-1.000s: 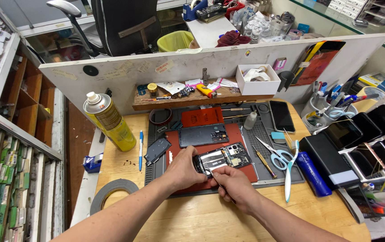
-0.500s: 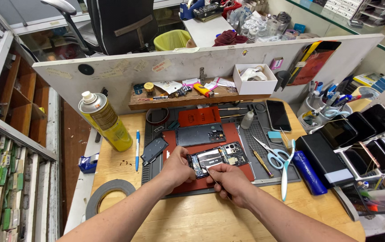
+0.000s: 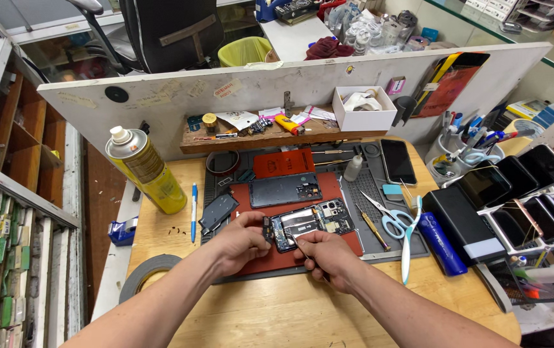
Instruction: The person disassembles a smartphone on a workbench, removes internal components, cleans a small part with a brush and spray, and reassembles the device. The person uses a screwdriver, tweezers, and a brush to manipulate the phone's internal parts.
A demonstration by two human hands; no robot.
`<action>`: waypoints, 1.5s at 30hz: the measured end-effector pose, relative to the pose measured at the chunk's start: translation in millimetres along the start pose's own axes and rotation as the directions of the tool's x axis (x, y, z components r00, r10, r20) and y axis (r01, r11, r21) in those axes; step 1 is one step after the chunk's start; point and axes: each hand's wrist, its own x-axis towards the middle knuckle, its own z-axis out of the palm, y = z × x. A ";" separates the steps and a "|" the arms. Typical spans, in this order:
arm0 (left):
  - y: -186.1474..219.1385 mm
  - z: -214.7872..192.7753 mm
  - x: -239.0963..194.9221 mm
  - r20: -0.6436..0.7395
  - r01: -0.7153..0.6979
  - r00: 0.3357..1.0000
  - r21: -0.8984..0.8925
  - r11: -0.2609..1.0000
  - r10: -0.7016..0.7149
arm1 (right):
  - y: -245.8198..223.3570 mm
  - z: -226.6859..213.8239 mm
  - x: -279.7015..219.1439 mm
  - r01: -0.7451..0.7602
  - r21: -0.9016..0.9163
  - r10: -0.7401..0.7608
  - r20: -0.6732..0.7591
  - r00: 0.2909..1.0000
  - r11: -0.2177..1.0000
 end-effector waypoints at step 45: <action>33.4 33.7 -70.2 0.317 -0.019 0.912 -0.599 0.801 0.259 | -89.3 34.4 -84.7 0.580 -0.039 -0.547 0.286 0.787 0.814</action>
